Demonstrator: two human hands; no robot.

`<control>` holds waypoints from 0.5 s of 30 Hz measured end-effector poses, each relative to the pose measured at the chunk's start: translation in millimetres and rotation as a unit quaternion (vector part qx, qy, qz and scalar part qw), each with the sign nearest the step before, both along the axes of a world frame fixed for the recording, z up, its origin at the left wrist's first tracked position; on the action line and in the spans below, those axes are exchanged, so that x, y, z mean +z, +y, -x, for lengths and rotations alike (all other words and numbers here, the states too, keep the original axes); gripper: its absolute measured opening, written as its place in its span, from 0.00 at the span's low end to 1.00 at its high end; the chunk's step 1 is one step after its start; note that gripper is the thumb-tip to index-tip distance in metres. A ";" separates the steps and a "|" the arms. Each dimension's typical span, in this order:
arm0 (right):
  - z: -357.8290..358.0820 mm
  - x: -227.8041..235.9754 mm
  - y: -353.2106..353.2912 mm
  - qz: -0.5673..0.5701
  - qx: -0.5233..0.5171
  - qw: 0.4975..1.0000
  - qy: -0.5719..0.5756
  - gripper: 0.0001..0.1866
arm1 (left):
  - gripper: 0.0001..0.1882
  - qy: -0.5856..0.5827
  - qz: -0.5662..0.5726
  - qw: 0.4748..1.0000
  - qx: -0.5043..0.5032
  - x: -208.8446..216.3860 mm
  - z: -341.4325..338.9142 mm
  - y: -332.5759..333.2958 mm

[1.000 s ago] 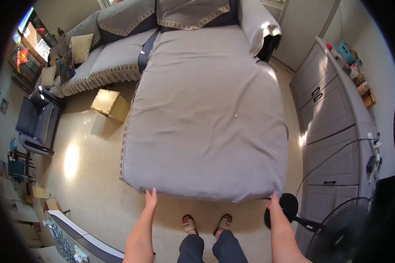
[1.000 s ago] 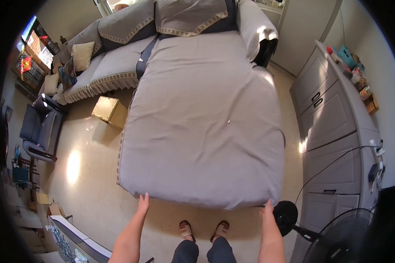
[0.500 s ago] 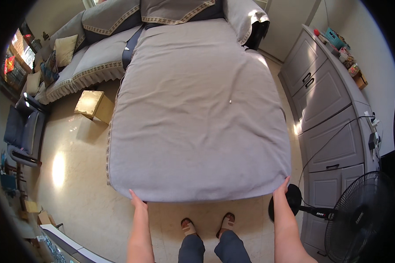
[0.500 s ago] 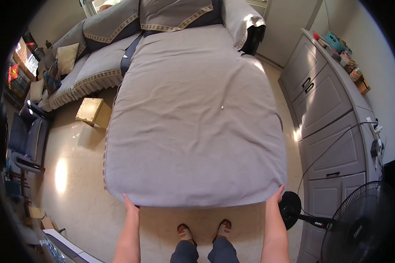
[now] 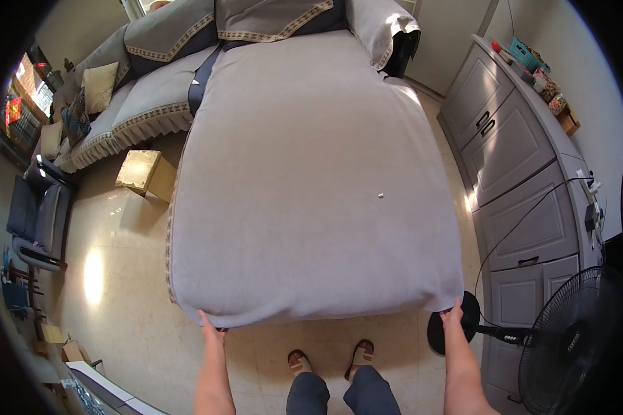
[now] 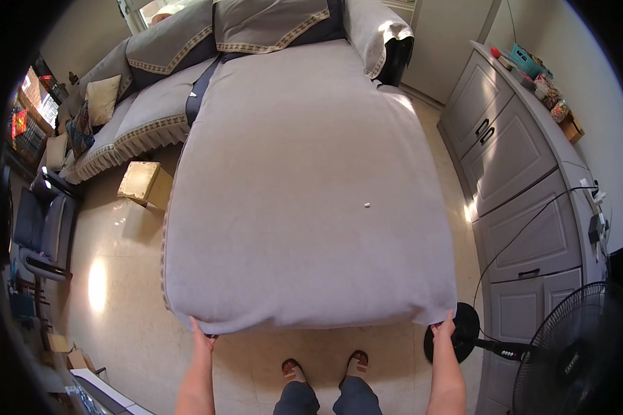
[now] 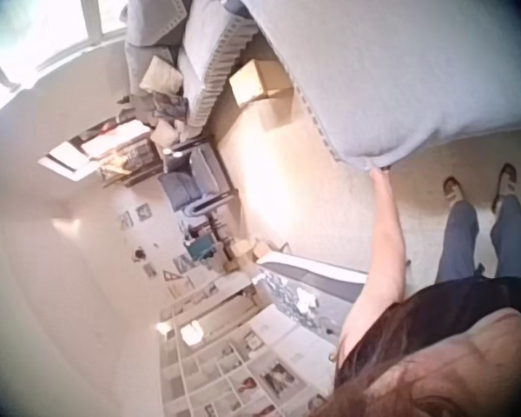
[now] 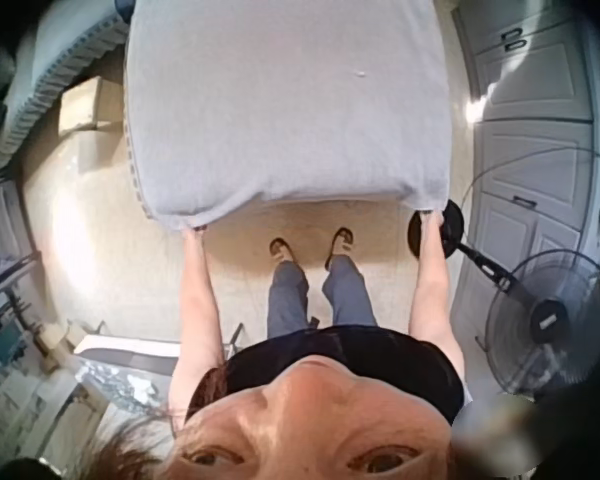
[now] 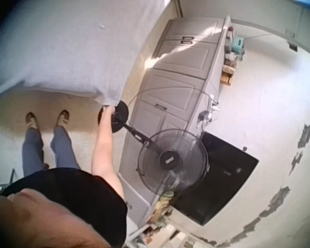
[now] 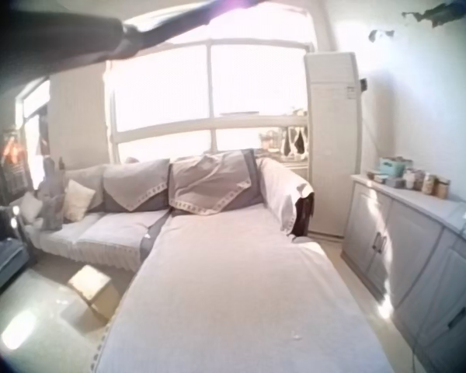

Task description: The person tidies a living room by smoothing a sofa cover, arranging cushions, and placing a book on a shelf. They also move a standing fan and wipe a table with a tissue.

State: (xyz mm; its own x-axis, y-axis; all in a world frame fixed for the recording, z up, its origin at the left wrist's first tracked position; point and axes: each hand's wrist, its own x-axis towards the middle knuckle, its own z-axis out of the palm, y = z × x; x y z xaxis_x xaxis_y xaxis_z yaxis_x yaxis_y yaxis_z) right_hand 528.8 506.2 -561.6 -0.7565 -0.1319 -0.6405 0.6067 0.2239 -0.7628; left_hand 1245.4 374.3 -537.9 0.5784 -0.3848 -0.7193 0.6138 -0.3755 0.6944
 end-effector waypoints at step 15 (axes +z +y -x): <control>-4.3 38.2 -27.5 -0.498 0.140 0.820 0.246 0.21 | 0.22 -0.396 -0.317 0.854 -0.116 -47.7 -82.9 -25.1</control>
